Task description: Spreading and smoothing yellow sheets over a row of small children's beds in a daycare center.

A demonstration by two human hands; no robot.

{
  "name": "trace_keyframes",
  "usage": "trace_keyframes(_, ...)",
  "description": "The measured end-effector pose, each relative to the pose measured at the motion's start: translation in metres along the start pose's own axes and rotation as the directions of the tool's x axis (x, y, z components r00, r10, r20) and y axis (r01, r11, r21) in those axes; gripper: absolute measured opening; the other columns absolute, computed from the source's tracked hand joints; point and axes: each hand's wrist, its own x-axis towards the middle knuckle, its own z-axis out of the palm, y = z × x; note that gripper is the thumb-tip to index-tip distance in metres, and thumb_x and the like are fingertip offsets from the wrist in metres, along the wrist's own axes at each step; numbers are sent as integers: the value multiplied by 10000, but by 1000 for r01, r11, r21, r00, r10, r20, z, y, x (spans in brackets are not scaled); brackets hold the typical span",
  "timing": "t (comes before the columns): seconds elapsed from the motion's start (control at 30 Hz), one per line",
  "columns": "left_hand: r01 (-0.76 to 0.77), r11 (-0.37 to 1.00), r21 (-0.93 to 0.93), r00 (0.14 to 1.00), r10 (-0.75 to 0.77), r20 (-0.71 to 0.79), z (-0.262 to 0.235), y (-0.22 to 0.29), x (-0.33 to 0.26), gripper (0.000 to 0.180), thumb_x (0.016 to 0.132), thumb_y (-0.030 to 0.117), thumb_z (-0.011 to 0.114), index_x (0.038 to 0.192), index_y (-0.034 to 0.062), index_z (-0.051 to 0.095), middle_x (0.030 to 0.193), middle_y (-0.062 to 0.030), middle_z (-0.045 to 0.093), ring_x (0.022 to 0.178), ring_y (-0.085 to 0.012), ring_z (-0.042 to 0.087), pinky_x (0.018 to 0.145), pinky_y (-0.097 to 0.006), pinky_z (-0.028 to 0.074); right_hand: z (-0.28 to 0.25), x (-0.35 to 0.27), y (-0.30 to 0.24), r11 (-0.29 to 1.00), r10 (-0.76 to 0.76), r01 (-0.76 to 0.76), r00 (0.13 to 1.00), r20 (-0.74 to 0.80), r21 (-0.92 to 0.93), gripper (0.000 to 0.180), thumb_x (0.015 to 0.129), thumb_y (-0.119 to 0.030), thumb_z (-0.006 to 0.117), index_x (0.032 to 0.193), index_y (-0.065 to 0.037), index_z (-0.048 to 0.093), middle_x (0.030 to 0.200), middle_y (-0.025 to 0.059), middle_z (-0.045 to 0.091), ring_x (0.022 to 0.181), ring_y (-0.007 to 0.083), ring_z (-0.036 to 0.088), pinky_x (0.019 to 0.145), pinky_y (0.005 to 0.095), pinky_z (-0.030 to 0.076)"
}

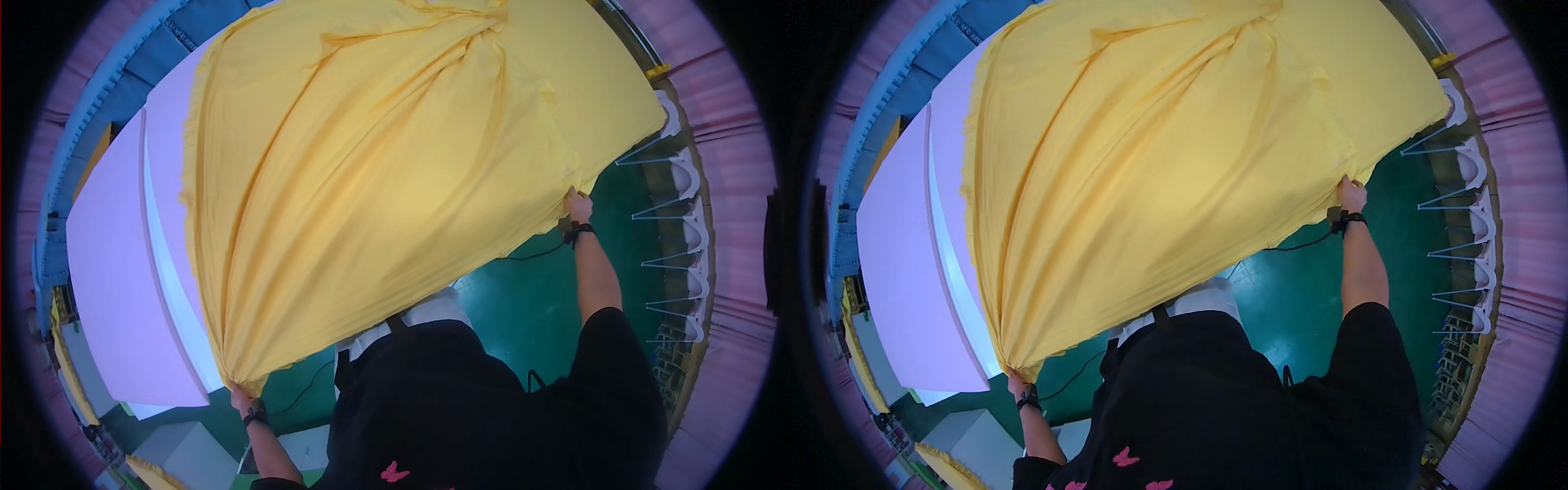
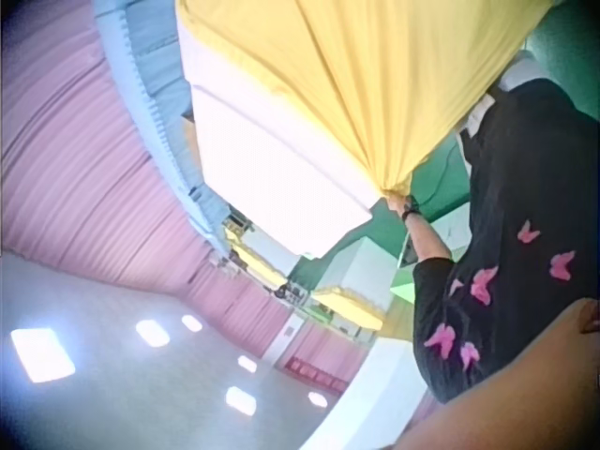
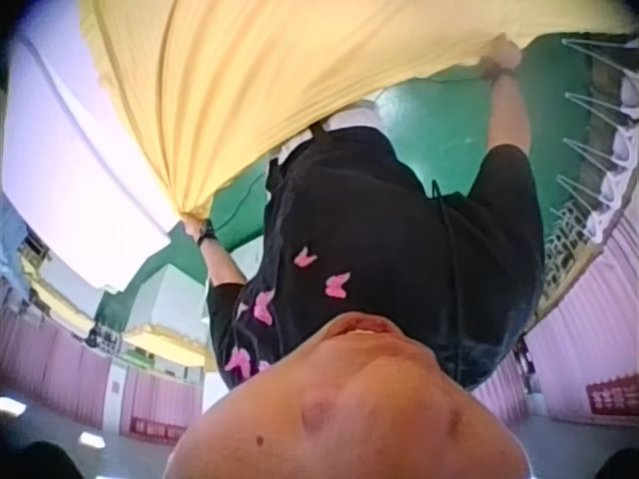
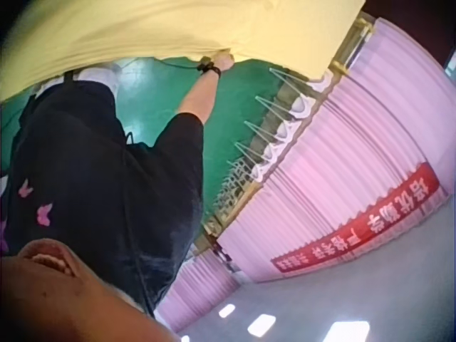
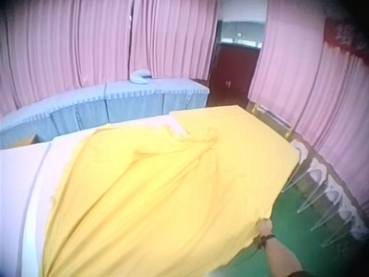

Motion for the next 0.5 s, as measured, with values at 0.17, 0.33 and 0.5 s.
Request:
trace_keyframes(0.17,-36,992,124,998,30,54,9,16,-16,623,934,497,585,1229,-51,569,1165,-142,620,980,-251,617,850,-394,505,-12,13,-4,999,-41,41,998,-57,-3,333,764,-294,715,991,-52,695,944,164,711,932,305,681,814,409,538)
trace_keyframes(0.33,153,901,-405,896,47,442,12,1,16,616,950,430,580,1346,-26,458,1313,-155,564,1135,-279,592,962,-410,488,-10,49,89,987,159,-161,955,-252,12,325,784,-310,742,938,-33,668,823,114,706,766,254,687,691,359,556)
trace_keyframes(0.5,225,831,-509,839,101,535,3,-6,8,573,969,353,566,1388,1,395,1375,-140,522,1225,-295,541,1027,-445,470,-11,19,56,853,123,-153,988,93,500,447,799,-425,761,911,-7,652,777,65,675,652,149,644,546,284,514)
